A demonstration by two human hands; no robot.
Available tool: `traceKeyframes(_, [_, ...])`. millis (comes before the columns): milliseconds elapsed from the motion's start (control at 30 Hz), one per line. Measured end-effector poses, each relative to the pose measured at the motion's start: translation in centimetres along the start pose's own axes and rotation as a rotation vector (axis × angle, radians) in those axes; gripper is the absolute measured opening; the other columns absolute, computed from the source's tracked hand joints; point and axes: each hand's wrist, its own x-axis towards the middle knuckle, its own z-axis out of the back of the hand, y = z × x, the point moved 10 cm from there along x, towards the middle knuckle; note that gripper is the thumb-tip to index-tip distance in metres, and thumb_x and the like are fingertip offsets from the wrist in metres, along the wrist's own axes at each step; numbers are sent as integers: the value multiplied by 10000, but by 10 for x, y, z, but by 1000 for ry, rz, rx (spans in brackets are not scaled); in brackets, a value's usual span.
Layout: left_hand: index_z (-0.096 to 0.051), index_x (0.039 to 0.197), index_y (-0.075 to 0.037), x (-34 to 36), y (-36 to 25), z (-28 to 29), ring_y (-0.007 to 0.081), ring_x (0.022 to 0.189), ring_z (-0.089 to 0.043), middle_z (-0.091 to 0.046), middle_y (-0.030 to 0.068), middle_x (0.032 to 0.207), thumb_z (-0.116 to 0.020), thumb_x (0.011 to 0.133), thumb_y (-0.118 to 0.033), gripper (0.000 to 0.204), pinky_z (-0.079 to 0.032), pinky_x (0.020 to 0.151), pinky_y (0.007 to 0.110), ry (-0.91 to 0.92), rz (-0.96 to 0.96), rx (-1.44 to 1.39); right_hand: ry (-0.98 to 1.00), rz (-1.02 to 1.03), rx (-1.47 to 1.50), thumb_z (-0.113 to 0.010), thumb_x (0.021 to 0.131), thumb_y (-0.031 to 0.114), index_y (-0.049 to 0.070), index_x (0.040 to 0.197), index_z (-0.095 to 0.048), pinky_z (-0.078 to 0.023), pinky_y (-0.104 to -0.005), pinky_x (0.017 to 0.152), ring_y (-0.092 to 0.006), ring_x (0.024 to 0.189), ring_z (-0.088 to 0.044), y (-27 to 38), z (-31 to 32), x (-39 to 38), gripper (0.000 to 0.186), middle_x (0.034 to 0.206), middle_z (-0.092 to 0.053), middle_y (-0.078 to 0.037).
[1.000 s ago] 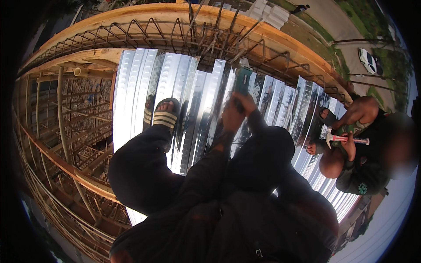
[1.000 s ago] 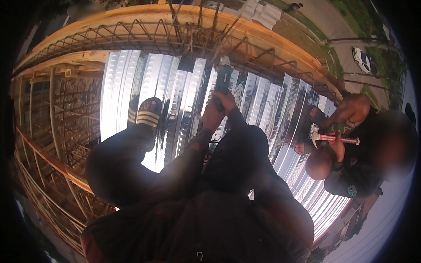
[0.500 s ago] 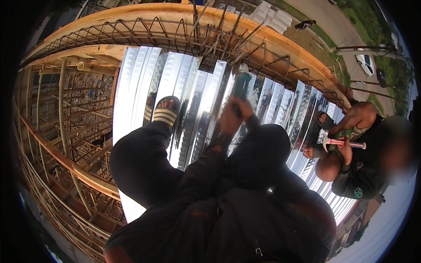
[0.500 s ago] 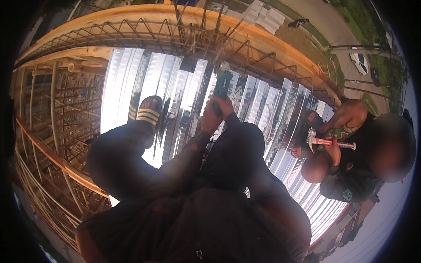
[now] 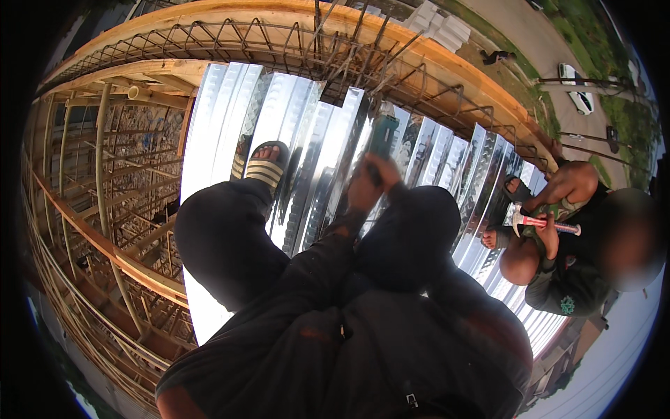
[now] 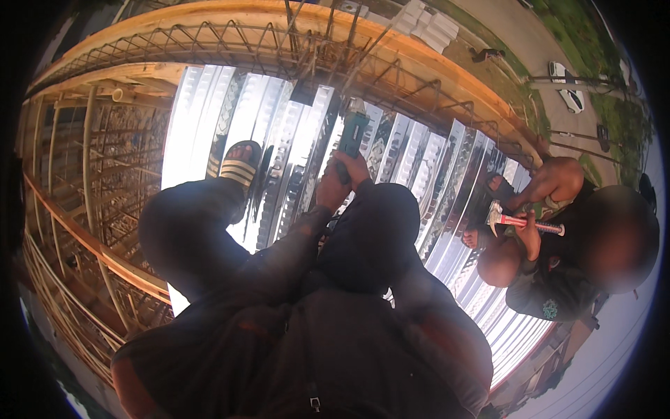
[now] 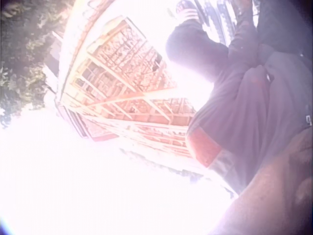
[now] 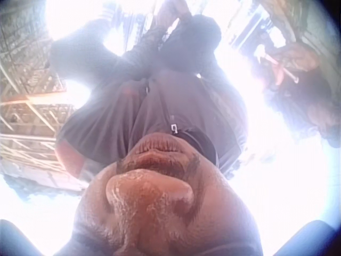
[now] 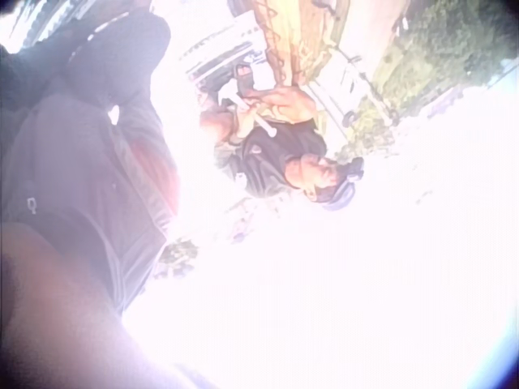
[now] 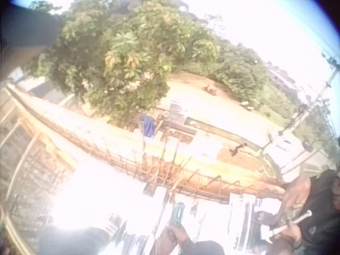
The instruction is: The person uses an angle grinder to cut corrugated metal sheets on a roof. They reposition the sheets and continue cutting along the edges while another worker is present nearby.
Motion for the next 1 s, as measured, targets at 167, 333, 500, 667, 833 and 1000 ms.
traceKeyframes(167, [-290, 1496, -32, -4, 4, 2, 462, 1072, -619, -585, 295, 1252, -738, 801, -375, 895, -507, 886, 537, 106, 95, -6, -38, -22, -30, -734, 877, 150, 32, 1079, -630, -552, -336, 724, -181, 823, -670, 5, -9, -9, 256, 941, -682, -63])
traceKeyframes(333, [-299, 1496, -18, -4, -3, -3, 467, 1147, -581, -544, 298, 1311, -755, 794, -423, 930, -496, 936, 518, 43, 52, -20, -65, -22, -38, -734, 879, 166, 31, 1088, -632, -547, -329, 734, -180, 843, -673, 14, -2, -17, 268, 965, -687, -60])
traceKeyframes(500, [-339, 1477, -14, 1, -11, 0, 472, 1152, -583, -549, 292, 1320, -763, 779, -455, 928, -494, 939, 521, 28, 52, -17, -55, 1, -80, -739, 877, 181, 37, 1123, -628, -541, -328, 749, -177, 847, -662, 15, 6, -4, 307, 969, -678, -52])
traceKeyframes(667, [-326, 1480, -59, 4, -2, -4, 475, 916, -648, -655, 280, 999, -735, 794, -405, 871, -525, 776, 560, -37, 3, 18, -23, -34, -85, -743, 875, 186, 44, 1140, -619, -538, -328, 753, -172, 856, -656, 3, 9, 6, 325, 988, -670, -51])
traceKeyframes(833, [-311, 1485, -78, 6, 1, 0, 480, 805, -675, -695, 276, 850, -728, 799, -379, 858, -539, 705, 577, -118, -69, 31, -43, -20, -112, -749, 872, 191, 46, 1144, -612, -538, -328, 755, -167, 855, -654, 6, 5, 3, 337, 984, -671, -51])
traceKeyframes(1000, [-321, 1479, -61, 10, 5, -8, 475, 854, -677, -692, 292, 916, -733, 797, -367, 853, -540, 736, 571, -57, -41, 26, -46, -52, -115, -754, 868, 195, 45, 1148, -609, -540, -324, 748, -160, 854, -655, 7, 5, 3, 348, 978, -672, -50])
